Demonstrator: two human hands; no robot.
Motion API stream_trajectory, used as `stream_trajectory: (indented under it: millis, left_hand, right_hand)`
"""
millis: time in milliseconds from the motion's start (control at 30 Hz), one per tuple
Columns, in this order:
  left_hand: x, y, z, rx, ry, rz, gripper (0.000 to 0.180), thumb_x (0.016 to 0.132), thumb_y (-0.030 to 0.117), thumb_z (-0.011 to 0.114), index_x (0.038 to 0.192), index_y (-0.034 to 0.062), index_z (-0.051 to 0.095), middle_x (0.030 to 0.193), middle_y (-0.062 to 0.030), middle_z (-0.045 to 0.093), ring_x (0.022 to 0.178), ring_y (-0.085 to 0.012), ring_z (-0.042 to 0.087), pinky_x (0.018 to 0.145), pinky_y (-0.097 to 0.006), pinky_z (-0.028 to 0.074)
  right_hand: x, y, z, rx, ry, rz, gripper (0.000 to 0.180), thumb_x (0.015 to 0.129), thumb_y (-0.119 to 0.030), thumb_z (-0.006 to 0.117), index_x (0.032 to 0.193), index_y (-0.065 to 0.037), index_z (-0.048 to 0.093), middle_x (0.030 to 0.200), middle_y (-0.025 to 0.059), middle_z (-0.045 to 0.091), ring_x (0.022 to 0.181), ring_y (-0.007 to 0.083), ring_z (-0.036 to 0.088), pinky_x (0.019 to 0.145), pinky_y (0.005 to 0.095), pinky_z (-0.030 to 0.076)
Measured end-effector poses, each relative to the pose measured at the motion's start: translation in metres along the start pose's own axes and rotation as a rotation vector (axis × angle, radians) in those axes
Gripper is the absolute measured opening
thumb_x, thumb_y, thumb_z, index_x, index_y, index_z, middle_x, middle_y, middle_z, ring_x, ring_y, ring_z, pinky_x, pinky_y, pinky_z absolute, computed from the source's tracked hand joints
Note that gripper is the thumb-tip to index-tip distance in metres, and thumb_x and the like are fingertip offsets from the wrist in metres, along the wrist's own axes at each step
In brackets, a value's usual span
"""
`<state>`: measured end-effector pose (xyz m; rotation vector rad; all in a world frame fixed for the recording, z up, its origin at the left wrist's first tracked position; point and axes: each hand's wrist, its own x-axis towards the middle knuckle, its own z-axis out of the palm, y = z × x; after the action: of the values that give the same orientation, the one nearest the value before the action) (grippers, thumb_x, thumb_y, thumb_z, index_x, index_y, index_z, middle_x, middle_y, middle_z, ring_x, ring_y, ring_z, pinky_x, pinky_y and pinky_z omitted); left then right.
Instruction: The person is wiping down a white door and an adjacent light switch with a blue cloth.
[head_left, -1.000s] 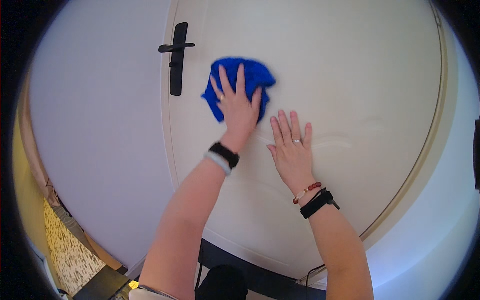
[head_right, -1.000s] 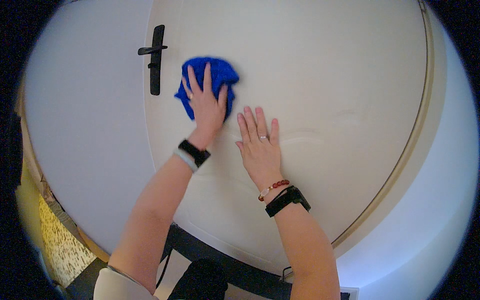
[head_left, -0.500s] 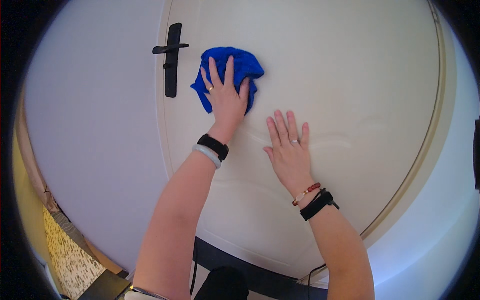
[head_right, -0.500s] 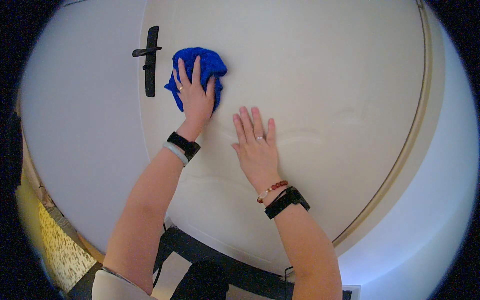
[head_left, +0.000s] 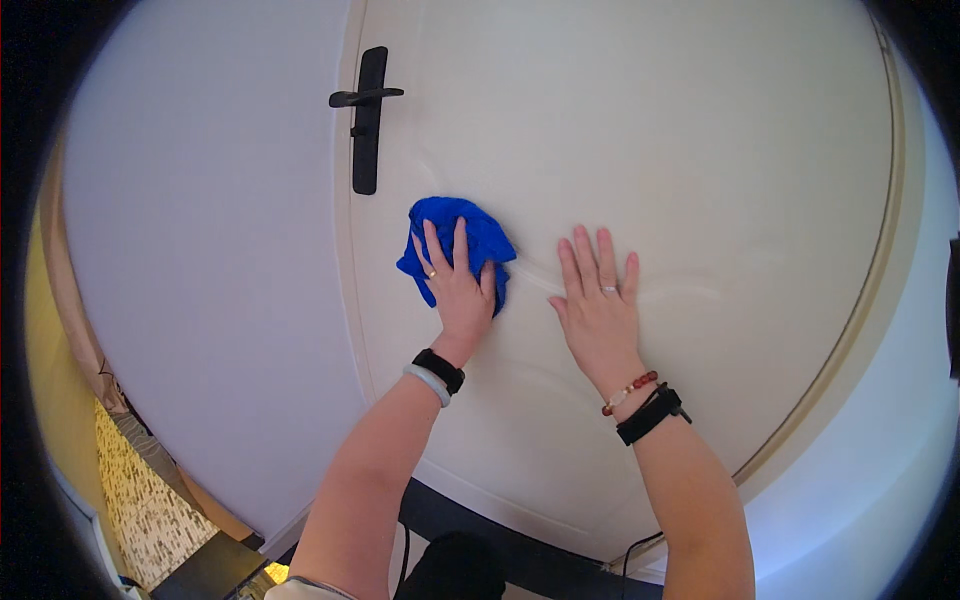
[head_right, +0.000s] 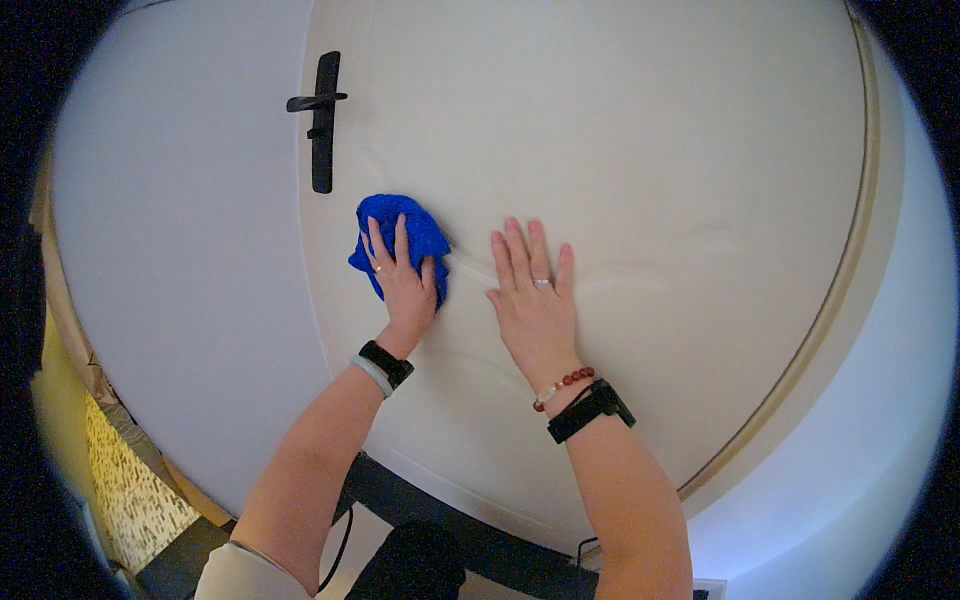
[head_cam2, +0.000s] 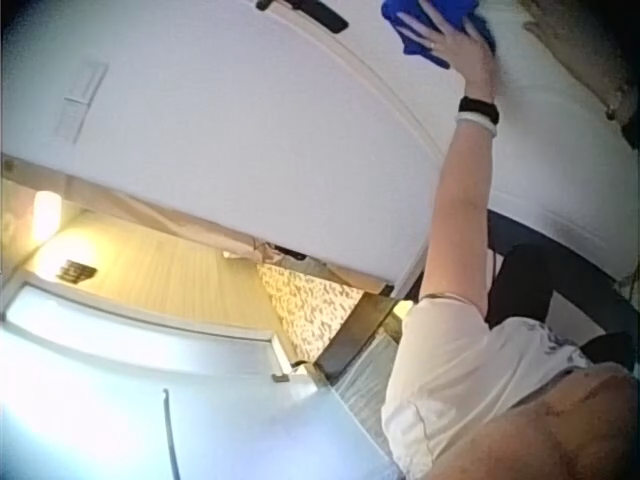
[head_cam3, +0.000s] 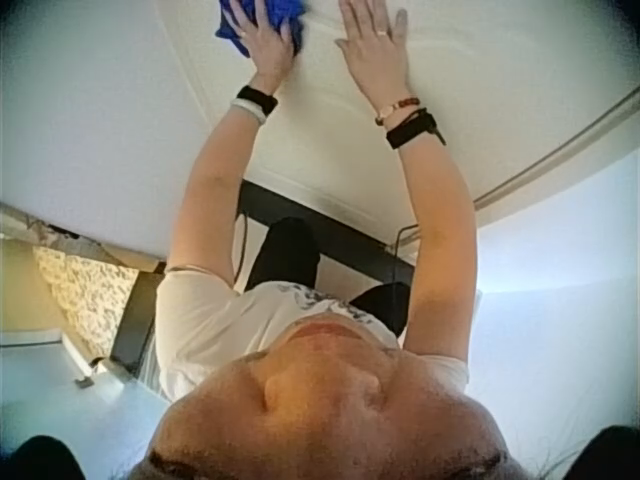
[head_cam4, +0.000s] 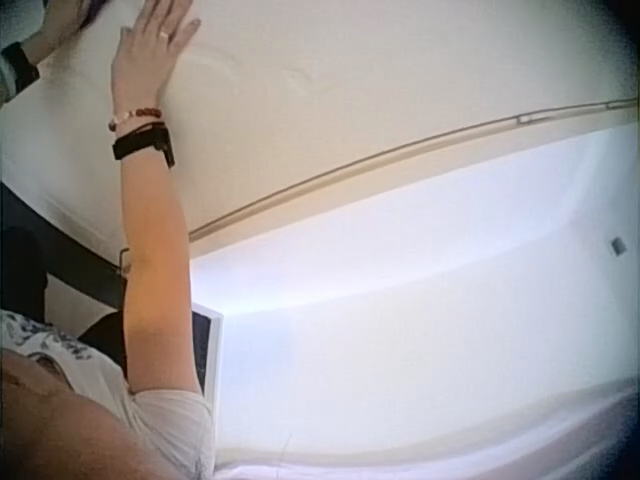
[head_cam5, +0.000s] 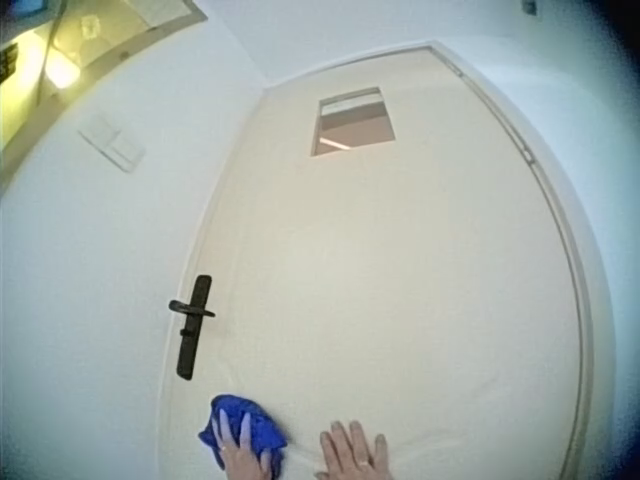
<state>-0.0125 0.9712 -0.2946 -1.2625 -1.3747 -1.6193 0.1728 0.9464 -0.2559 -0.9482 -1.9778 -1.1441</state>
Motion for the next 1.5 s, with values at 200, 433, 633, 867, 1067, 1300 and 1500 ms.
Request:
stream_trajectory:
  millis: [200,433,633,867,1067,1300,1500]
  left_hand:
    - [0.017,0.009,0.007,0.001,0.031,-0.034,0.066,0.081,0.017,0.06,0.14,0.0147,0.032,0.148,-0.022,0.01,0.134,-0.0481,0.009,0.099,-0.061,0.026]
    - [0.127,0.023,0.0,0.038,0.133,-0.153,0.057,0.09,0.029,0.051,0.142,0.0185,0.029,0.148,-0.0209,0.014,0.13,-0.0501,0.018,0.102,-0.06,0.025]
    - [0.154,0.015,-0.008,0.033,0.156,-0.15,0.055,0.091,0.029,0.051,0.141,0.0173,0.03,0.147,-0.0217,0.016,0.13,-0.0499,0.017,0.104,-0.058,0.023]
    - [0.086,0.007,-0.005,0.047,0.148,-0.113,0.058,0.087,0.026,0.056,0.139,0.0158,0.034,0.148,-0.0195,0.014,0.134,-0.0454,0.013,0.098,-0.062,0.027]
    - [0.03,0.012,-0.011,0.029,0.029,-0.167,0.061,0.084,0.011,0.055,0.14,0.0095,0.03,0.148,-0.0233,0.01,0.132,-0.0485,0.014,0.108,-0.052,0.017]
    - [-0.022,0.012,-0.011,0.005,-0.099,-0.24,0.07,0.077,0.004,0.055,0.141,0.007,0.026,0.148,-0.0252,0.006,0.134,-0.0486,0.01,0.109,-0.052,0.014]
    - [-0.001,0.013,-0.007,-0.046,-0.026,-0.151,0.068,0.078,0.01,0.059,0.14,0.0085,0.031,0.147,-0.0235,0.009,0.134,-0.048,0.008,0.106,-0.055,0.02]
  right_hand:
    - [-0.003,0.003,0.0,0.01,0.017,0.01,0.064,0.086,-0.034,0.055,0.141,-0.014,0.031,0.15,0.0064,0.021,0.138,0.0276,0.016,0.108,0.0544,0.014]
    - [0.017,-0.008,-0.03,0.089,-0.091,-0.113,0.063,0.085,-0.03,0.057,0.141,-0.014,0.032,0.149,0.0072,0.022,0.138,0.0278,0.017,0.107,0.0552,0.017]
    - [0.036,-0.014,-0.045,0.081,-0.129,-0.104,0.066,0.082,-0.032,0.061,0.14,-0.015,0.033,0.149,0.0067,0.022,0.138,0.027,0.017,0.107,0.0547,0.018]
    - [0.018,-0.014,-0.031,0.083,-0.102,-0.09,0.07,0.079,-0.034,0.064,0.14,-0.016,0.034,0.149,0.0062,0.022,0.138,0.0274,0.017,0.108,0.0549,0.013]
    - [0.012,-0.011,-0.025,0.093,-0.094,-0.057,0.07,0.079,-0.033,0.063,0.14,-0.015,0.033,0.15,0.0064,0.021,0.138,0.0283,0.016,0.108,0.0548,0.012]
    - [0.011,-0.016,-0.025,0.142,-0.164,-0.096,0.072,0.081,-0.033,0.062,0.142,-0.015,0.029,0.15,0.0068,0.019,0.139,0.0286,0.014,0.108,0.0551,0.014]
    - [0.01,-0.014,-0.019,0.106,-0.172,-0.093,0.075,0.08,-0.037,0.062,0.143,-0.016,0.027,0.151,0.0067,0.017,0.14,0.0282,0.012,0.108,0.0552,0.012]
